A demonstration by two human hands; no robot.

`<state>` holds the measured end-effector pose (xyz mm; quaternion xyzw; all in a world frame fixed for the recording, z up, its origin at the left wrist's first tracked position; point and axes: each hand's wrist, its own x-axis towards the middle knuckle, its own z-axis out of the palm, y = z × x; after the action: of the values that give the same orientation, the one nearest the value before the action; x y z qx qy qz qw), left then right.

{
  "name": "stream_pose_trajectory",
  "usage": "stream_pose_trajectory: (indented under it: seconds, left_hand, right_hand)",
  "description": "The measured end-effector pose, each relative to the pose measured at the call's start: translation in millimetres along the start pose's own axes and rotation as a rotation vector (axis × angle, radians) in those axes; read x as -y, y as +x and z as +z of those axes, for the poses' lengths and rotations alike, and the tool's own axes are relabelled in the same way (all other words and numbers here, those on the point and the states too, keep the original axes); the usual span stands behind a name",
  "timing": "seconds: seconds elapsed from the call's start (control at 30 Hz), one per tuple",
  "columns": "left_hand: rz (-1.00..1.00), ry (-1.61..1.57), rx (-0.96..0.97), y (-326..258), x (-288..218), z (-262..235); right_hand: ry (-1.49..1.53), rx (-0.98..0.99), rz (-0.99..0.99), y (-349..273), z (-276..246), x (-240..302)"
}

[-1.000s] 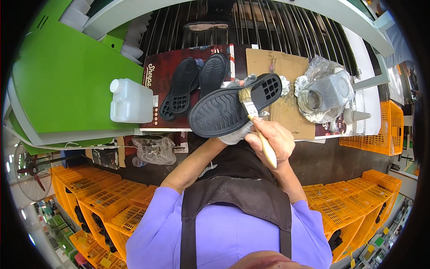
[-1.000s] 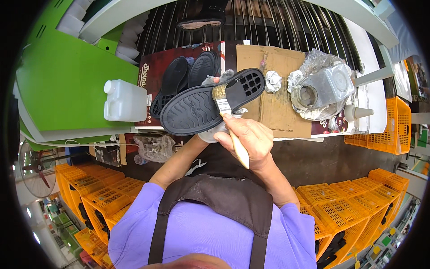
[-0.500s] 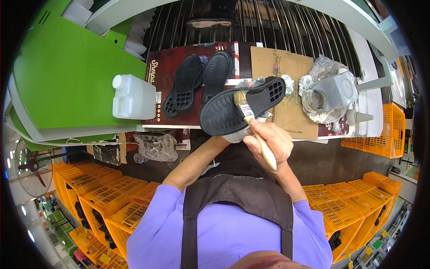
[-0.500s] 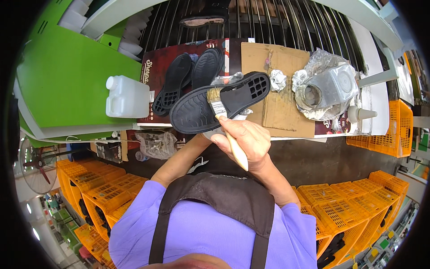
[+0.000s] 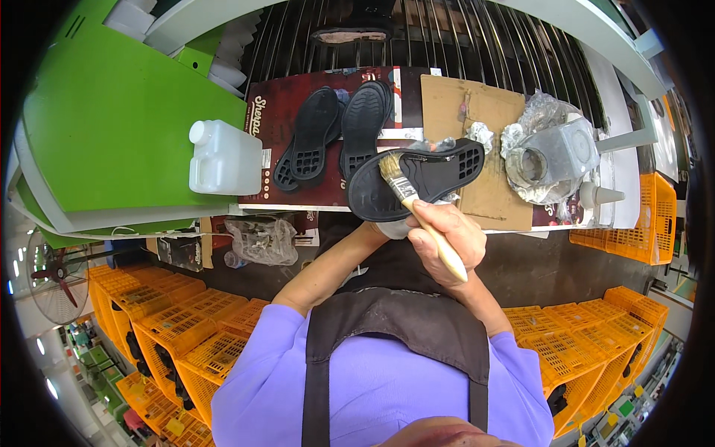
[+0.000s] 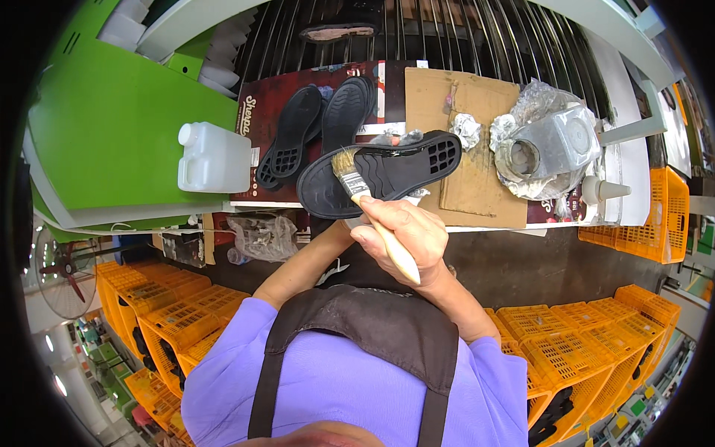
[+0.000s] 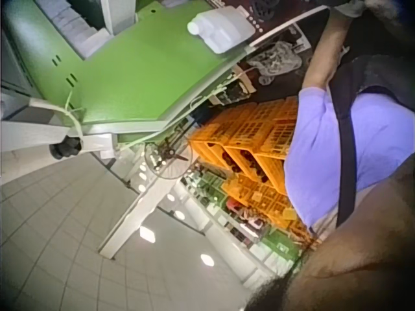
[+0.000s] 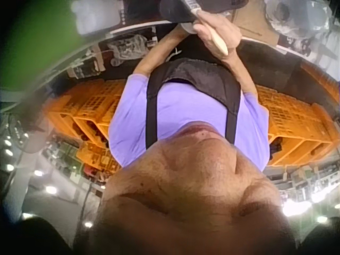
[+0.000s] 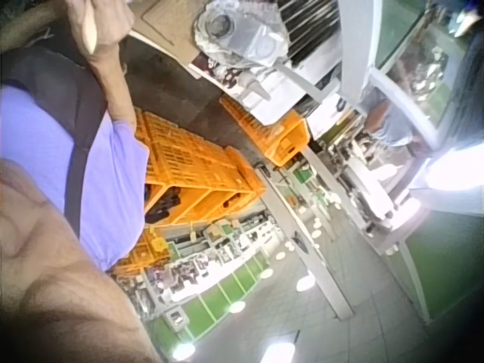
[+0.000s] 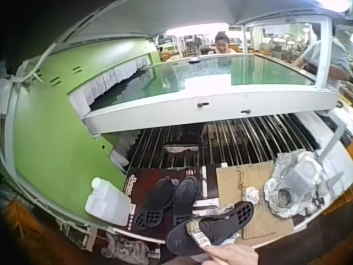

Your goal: The person picks up a pair of black slipper soles from a yellow crate and places them on a workbench. Using a brush, they apply a clear adhesive to the textured bottom of each sole, covering the entire surface area before setting them down.

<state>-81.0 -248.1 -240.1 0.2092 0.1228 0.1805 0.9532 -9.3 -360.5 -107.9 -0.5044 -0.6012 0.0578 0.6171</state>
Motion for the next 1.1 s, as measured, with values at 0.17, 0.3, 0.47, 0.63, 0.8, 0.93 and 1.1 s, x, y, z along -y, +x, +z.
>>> stream_pose_trajectory:
  seconds: [0.17, 0.3, 0.47, 0.63, 0.8, 0.93, 1.1]
  left_hand:
    - [0.122, -0.025, -0.013, -4.9, 9.3, 11.3]
    - [0.287, 0.276, -0.032, -15.2, 9.6, 28.1]
    - [0.365, 0.996, 0.11, -25.1, 12.1, 25.6]
    - [0.381, 1.471, 0.283, -31.6, 19.5, 15.9]
    - [0.385, 1.513, 0.325, -39.9, 13.0, 24.9]
    - [0.442, 1.335, 0.313, -46.7, -0.2, 43.6]
    - [0.047, 1.251, 0.451, -57.3, -22.3, 51.7]
  right_hand:
    - [0.042, -0.007, 0.028, -1.7, 1.2, 0.9]
    - [0.062, 0.024, 0.025, 0.5, -0.3, 1.5]
    - [0.089, 0.051, 0.016, 2.2, -2.0, 1.2]
    - [0.097, 0.09, 0.03, 6.7, -5.1, 1.6]
    - [0.112, 0.143, 0.037, 10.8, -11.9, -3.9]
    - [0.099, 0.194, 0.02, 14.9, -19.4, -7.7]
    - [0.088, 0.237, -0.017, 16.9, -24.5, -14.8]
